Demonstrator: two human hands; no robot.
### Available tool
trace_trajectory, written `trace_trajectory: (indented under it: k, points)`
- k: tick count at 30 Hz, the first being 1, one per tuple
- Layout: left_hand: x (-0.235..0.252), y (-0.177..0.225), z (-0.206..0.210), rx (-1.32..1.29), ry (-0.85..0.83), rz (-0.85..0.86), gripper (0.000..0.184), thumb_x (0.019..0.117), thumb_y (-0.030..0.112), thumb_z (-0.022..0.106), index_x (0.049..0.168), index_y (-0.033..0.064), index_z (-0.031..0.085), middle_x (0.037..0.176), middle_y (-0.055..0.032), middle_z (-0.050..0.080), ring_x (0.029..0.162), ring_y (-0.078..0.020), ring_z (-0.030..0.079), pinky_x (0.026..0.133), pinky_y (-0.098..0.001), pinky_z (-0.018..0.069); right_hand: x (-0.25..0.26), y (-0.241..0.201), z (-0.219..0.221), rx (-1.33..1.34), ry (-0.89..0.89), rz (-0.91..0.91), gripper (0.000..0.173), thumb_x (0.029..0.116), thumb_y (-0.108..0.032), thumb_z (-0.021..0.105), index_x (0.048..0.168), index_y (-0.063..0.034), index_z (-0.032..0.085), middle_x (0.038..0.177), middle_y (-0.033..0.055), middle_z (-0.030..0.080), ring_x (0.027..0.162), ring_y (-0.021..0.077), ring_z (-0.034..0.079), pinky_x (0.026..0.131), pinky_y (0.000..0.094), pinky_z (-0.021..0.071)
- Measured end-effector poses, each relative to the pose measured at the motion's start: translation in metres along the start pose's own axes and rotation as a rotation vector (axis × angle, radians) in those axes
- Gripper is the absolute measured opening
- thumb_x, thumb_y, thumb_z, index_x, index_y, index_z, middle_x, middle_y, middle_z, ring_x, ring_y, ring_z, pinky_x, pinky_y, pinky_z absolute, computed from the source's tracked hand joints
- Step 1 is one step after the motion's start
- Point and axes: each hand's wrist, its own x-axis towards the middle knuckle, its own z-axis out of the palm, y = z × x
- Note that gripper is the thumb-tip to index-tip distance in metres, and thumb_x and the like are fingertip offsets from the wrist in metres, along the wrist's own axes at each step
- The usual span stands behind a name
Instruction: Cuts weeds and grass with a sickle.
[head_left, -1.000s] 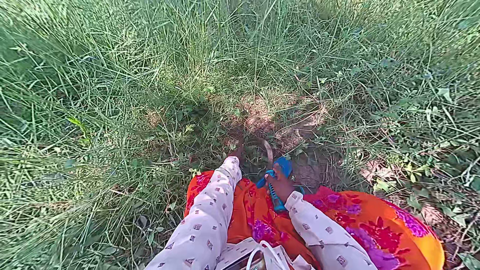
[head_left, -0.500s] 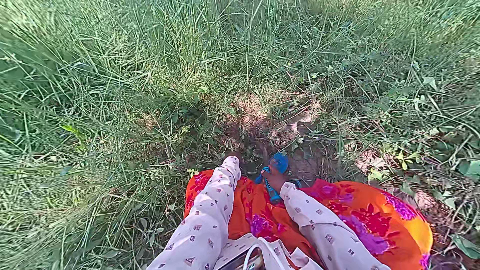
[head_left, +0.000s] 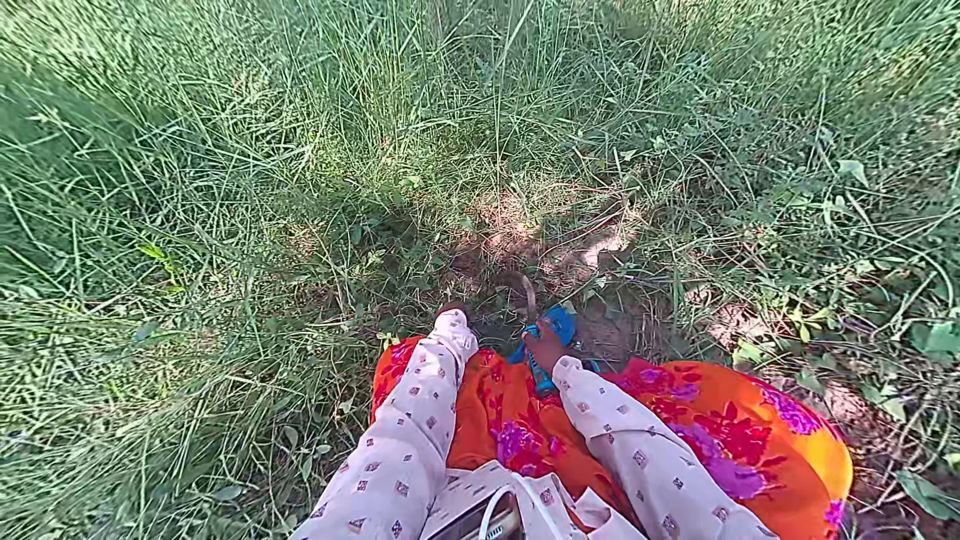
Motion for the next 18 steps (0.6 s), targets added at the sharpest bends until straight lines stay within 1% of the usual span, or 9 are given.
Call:
trace_trajectory:
  k: [1,2,3,4,8,11,13,15,18]
  points:
    - [0.010,0.021,-0.022,-0.099,-0.305,-0.295,0.047,0.1135,0.020,0.035,0.152,-0.0073,0.039,0.158,-0.0260,0.042,0.149,-0.0258,0.041,0.121,-0.0340,0.0308,0.004,0.001,0.001,-0.030,-0.015,-0.004,0.055,0.1101,-0.025,0.048,0.157,-0.0006,0.032,0.121,0.0253,0.063,0.098,0.0336,0.067,0.091,0.0487,0.0536]
    - [0.024,0.017,-0.014,-0.173,-0.358,-0.426,0.048,0.1138,0.020,0.033,0.156,-0.0032,0.034,0.162,-0.0240,0.036,0.153,-0.0319,0.034,0.125,-0.0457,0.0247,0.007,0.000,0.001,-0.078,-0.035,-0.009,0.055,0.1098,-0.026,0.048,0.156,-0.0005,0.034,0.126,0.0260,0.062,0.106,0.0351,0.067,0.096,0.0502,0.0520]
    - [0.037,-0.001,0.017,-0.191,-0.224,-0.462,0.046,0.1132,0.022,0.036,0.153,-0.0011,0.043,0.156,-0.0249,0.044,0.149,-0.0381,0.040,0.123,-0.0542,0.0275,0.007,-0.003,0.001,-0.145,-0.053,-0.010,0.055,0.1094,-0.028,0.049,0.156,-0.0016,0.035,0.133,0.0266,0.060,0.116,0.0372,0.064,0.103,0.0528,0.0488]
    - [0.059,-0.031,0.065,-0.166,0.047,-0.443,0.041,0.1088,0.024,0.046,0.136,-0.0020,0.063,0.136,-0.0283,0.063,0.131,-0.0447,0.057,0.111,-0.0622,0.0408,0.008,-0.005,0.002,-0.214,-0.063,-0.010,0.057,0.1089,-0.030,0.049,0.158,-0.0039,0.035,0.138,0.0258,0.059,0.123,0.0379,0.062,0.107,0.0546,0.0462]
    - [0.102,-0.070,0.083,-0.290,-0.145,-0.562,0.042,0.1058,0.026,0.053,0.144,0.0105,0.058,0.149,-0.0200,0.055,0.141,-0.0386,0.049,0.115,-0.0613,0.0389,-0.014,-0.018,-0.008,-0.387,-0.117,0.006,0.062,0.1087,-0.031,0.047,0.162,-0.0078,0.027,0.149,0.0253,0.051,0.137,0.0387,0.052,0.113,0.0553,0.0405]
    - [0.096,-0.075,0.079,-0.301,-0.143,-0.557,0.041,0.1059,0.022,0.052,0.145,0.0126,0.058,0.149,-0.0188,0.055,0.142,-0.0381,0.049,0.116,-0.0601,0.0376,-0.057,-0.024,-0.026,-0.400,-0.181,-0.030,0.060,0.1079,-0.030,0.051,0.159,-0.0032,0.033,0.153,0.0276,0.045,0.141,0.0400,0.047,0.115,0.0562,0.0383]
    - [0.098,-0.077,0.075,-0.300,-0.167,-0.524,0.044,0.1037,0.021,0.055,0.145,0.0068,0.056,0.149,-0.0228,0.054,0.142,-0.0408,0.047,0.117,-0.0604,0.0349,-0.072,-0.020,-0.030,-0.348,-0.127,-0.068,0.057,0.1077,-0.027,0.051,0.157,-0.0014,0.036,0.149,0.0278,0.049,0.136,0.0396,0.052,0.112,0.0560,0.0409]
    - [0.079,-0.057,0.064,-0.233,-0.228,-0.483,0.045,0.1011,0.020,0.055,0.143,0.0024,0.057,0.148,-0.0253,0.054,0.142,-0.0417,0.047,0.116,-0.0606,0.0360,-0.074,-0.017,-0.025,-0.315,-0.054,-0.061,0.056,0.1090,-0.026,0.048,0.157,-0.0006,0.034,0.145,0.0267,0.054,0.134,0.0384,0.054,0.112,0.0547,0.0413]
    - [0.007,0.047,-0.014,-0.071,-0.431,-0.443,0.047,0.1096,0.014,0.046,0.150,-0.0096,0.041,0.161,-0.0300,0.034,0.154,-0.0434,0.026,0.125,-0.0536,0.0194,-0.053,-0.015,-0.019,-0.212,-0.039,-0.055,0.057,0.1099,-0.025,0.047,0.158,0.0007,0.031,0.140,0.0280,0.056,0.129,0.0392,0.057,0.110,0.0541,0.0427]
